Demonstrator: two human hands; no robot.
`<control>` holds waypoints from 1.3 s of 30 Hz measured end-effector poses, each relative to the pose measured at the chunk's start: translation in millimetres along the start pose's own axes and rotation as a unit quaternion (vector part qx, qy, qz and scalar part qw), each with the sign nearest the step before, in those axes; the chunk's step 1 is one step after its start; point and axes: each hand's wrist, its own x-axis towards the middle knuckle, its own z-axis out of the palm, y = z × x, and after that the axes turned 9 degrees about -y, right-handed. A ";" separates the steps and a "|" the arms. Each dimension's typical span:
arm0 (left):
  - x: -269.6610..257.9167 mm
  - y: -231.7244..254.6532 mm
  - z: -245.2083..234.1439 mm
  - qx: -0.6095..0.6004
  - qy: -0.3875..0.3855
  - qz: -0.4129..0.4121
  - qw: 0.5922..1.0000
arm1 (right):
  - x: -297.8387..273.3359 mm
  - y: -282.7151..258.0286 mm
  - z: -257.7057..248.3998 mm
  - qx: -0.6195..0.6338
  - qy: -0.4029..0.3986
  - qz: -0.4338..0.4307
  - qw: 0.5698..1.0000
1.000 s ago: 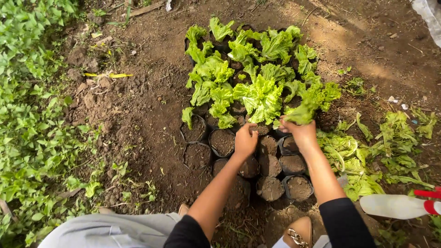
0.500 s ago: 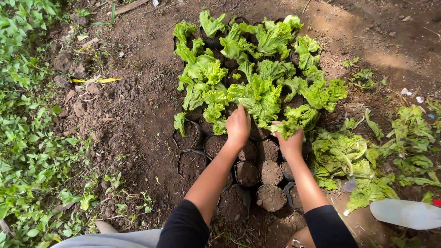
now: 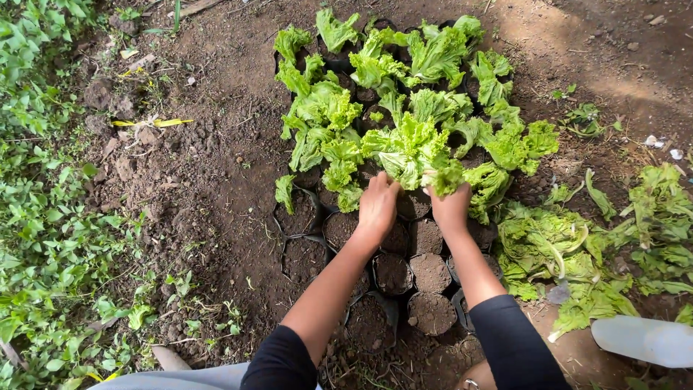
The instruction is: The person sits on the ground and places small lettuce seedlings into black plastic nursery bags filled with soil. The person picks up seedlings from a pile and inserts them into the bags one by one.
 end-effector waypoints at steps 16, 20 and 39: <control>3.0 10.4 -1.6 0.175 -0.037 -0.005 0.984 | 4.5 14.8 0.1 -0.053 -0.063 -0.028 0.996; 1.0 11.7 -7.0 0.154 -0.057 -0.013 0.986 | 3.4 14.7 6.6 -0.065 -0.078 -0.037 0.994; 7.2 12.7 -3.9 0.169 -0.048 -0.071 0.982 | 9.3 9.1 25.5 -0.286 -0.157 0.024 0.945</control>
